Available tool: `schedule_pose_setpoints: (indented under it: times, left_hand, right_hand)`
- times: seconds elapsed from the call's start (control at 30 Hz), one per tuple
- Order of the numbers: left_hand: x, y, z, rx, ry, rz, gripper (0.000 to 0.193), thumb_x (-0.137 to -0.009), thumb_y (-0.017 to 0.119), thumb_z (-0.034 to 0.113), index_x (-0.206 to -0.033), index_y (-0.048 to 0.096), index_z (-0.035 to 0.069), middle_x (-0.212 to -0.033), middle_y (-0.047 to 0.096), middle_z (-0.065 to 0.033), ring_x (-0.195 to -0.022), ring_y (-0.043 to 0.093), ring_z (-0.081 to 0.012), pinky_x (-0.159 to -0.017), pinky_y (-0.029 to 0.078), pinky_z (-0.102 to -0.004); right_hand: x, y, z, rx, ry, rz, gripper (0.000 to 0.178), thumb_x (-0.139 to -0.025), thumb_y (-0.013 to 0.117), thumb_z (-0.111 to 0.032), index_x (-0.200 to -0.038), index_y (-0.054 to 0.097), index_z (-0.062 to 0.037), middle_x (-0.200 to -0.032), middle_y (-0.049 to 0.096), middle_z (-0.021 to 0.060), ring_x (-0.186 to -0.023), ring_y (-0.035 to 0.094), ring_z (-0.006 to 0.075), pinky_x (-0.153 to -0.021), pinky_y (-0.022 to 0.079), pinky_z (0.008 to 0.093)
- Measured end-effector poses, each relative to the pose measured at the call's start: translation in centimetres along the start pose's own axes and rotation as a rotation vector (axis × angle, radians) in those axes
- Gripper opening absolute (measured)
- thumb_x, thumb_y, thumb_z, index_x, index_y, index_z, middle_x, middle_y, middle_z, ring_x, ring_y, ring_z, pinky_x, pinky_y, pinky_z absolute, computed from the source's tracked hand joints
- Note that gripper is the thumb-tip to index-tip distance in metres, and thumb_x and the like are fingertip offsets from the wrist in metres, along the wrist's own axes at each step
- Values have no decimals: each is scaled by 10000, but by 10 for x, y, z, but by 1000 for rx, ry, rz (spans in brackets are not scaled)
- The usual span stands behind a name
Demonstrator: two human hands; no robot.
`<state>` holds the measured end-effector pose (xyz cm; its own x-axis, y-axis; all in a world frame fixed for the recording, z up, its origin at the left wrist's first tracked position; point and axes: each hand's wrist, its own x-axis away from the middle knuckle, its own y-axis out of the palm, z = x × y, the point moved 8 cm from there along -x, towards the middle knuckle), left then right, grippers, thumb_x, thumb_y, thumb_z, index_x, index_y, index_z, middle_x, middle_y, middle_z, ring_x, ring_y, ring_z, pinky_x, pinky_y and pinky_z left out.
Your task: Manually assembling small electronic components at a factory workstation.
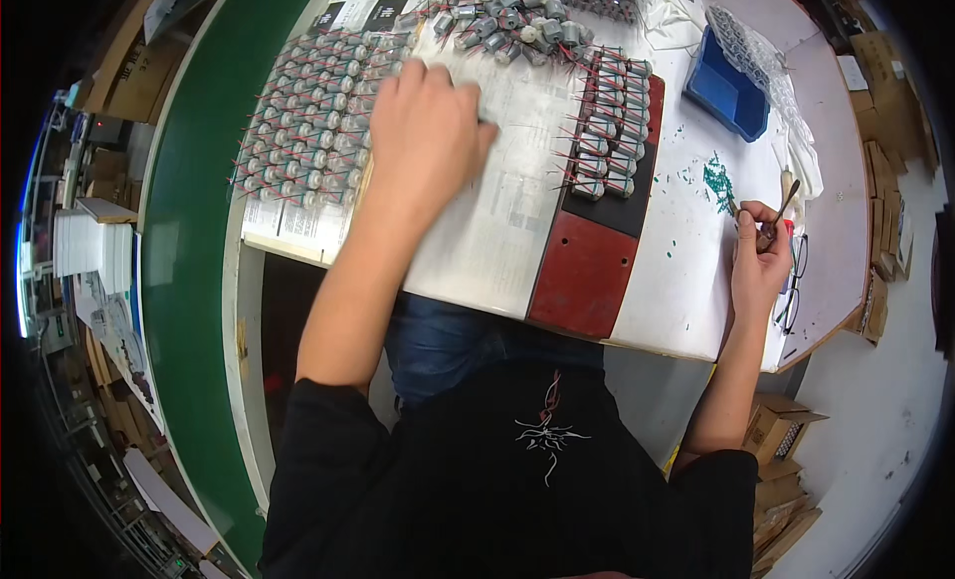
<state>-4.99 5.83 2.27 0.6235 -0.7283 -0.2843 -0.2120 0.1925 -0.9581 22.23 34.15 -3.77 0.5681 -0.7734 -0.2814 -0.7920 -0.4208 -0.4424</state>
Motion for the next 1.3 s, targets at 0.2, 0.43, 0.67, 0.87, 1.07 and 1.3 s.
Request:
schedule_pose_setpoints:
  times: [0.2,0.43,0.67,0.87,1.07,1.3]
  left_hand:
    - [48,2,15,389,-42,46,233,-766,803,274,-864,728,76,-845,660,-110,-876,629,-292,-734,517,-388]
    - [71,-36,43,624,87,161,180,-769,777,226,-818,676,84,-799,591,-82,-779,590,-263,-646,475,-371]
    - [72,-30,99,654,302,165,244,-718,823,203,-888,699,80,-869,612,-51,-777,587,-229,-656,469,-351]
    - [83,-50,90,989,309,173,248,-756,839,147,-952,723,49,-900,640,-51,-780,599,-205,-687,472,-306]
    - [98,-29,95,1797,82,-289,117,-846,796,62,-932,727,25,-882,656,-49,-775,589,-130,-699,440,-245]
    - [99,-25,91,1834,4,-292,96,-846,790,42,-914,728,19,-845,653,-37,-760,566,-108,-687,429,-239]
  right_hand:
    - [3,2,2,-136,178,-46,179,-979,705,-147,-1087,645,-18,-972,702,35,-583,477,28,-486,340,176]
    - [19,8,-30,-384,211,-62,117,-991,671,-118,-1058,624,-35,-1056,671,70,-578,467,42,-475,336,179]
    - [64,55,-94,-728,168,-378,96,-977,664,-87,-1023,600,-32,-1214,527,131,-631,485,62,-498,356,174]
    - [92,78,-126,-795,74,-527,143,-926,747,-113,-958,647,-15,-1213,521,131,-776,563,108,-717,458,233]
    - [104,90,-142,-890,53,-562,177,-877,808,-151,-921,680,-37,-1195,532,139,-949,580,170,-895,466,301]
    - [101,86,-144,-792,-86,-542,173,-877,805,-142,-911,680,-28,-1071,605,135,-952,602,203,-875,489,312]
